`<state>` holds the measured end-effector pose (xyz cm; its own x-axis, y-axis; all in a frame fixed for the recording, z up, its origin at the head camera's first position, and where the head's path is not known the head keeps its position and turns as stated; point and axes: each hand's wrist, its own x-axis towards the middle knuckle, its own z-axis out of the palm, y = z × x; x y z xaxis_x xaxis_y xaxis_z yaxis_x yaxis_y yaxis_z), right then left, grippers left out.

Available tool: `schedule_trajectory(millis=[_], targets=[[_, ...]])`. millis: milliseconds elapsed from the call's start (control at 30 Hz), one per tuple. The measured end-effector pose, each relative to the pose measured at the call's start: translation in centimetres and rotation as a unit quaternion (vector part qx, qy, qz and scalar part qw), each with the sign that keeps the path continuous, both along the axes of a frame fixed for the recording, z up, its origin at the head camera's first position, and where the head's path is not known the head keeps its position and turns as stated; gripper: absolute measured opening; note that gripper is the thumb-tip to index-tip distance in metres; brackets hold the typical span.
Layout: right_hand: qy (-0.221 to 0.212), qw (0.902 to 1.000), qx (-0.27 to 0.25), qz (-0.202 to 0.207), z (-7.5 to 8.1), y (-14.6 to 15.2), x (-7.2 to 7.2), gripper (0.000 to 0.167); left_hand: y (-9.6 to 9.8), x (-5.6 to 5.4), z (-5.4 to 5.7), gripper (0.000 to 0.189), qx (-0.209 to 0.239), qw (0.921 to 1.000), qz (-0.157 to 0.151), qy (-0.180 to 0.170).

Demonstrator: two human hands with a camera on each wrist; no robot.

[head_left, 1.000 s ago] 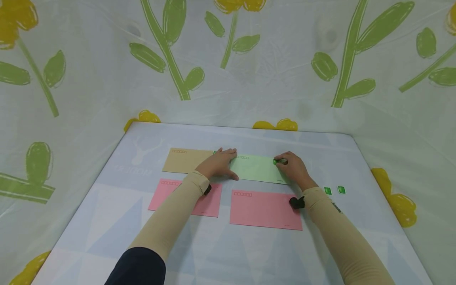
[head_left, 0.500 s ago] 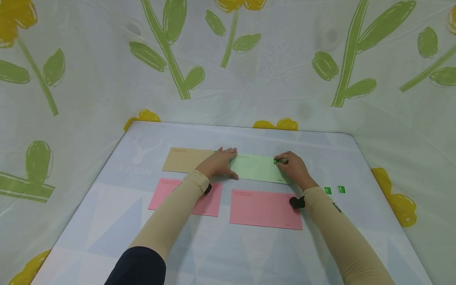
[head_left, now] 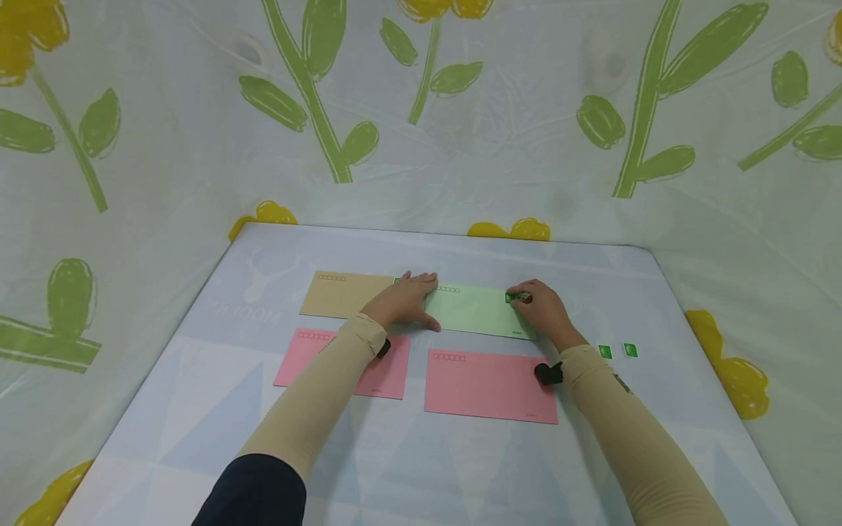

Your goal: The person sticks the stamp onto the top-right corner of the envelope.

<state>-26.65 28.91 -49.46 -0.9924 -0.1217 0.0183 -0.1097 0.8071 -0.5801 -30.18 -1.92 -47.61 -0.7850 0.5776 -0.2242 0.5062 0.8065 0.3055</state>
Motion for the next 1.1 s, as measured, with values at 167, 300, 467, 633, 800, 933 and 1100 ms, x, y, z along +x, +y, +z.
schedule_trajectory(millis=[167, 300, 467, 633, 800, 933, 1100], targets=[[0.0, 1.0, -0.005, -0.003, 0.15, -0.06, 0.12, 0.027, -0.04, 0.04, 0.01, 0.108, 0.002, 1.0, -0.001, 0.001], [-0.007, 0.9998, -0.017, -0.012, 0.21, -0.09, 0.19, 0.028, -0.01, 0.1, 0.09, 0.107, 0.002, 1.0, -0.001, 0.0], [-0.01, 0.9994, -0.028, -0.019, 0.24, -0.07, 0.21, 0.03, 0.0, 0.12, 0.23, 0.107, 0.002, 1.0, 0.0, 0.002], [-0.013, 0.9992, -0.027, -0.025, 0.13, -0.14, 0.07, 0.031, 0.0, 0.12, 0.26, 0.108, 0.002, 1.0, 0.0, 0.0], [-0.012, 0.9993, -0.019, -0.028, -0.05, -0.25, -0.1, 0.03, -0.03, 0.05, 0.11, 0.109, 0.001, 1.0, 0.002, -0.001], [-0.008, 0.9997, -0.011, -0.022, -0.01, -0.27, -0.08, 0.029, -0.06, -0.01, 0.0, 0.109, 0.001, 1.0, 0.001, -0.003], [-0.003, 0.9998, -0.002, -0.017, 0.0, -0.26, -0.07, 0.029, -0.03, -0.12, -0.14, 0.108, -0.002, 1.0, 0.0, -0.001]])
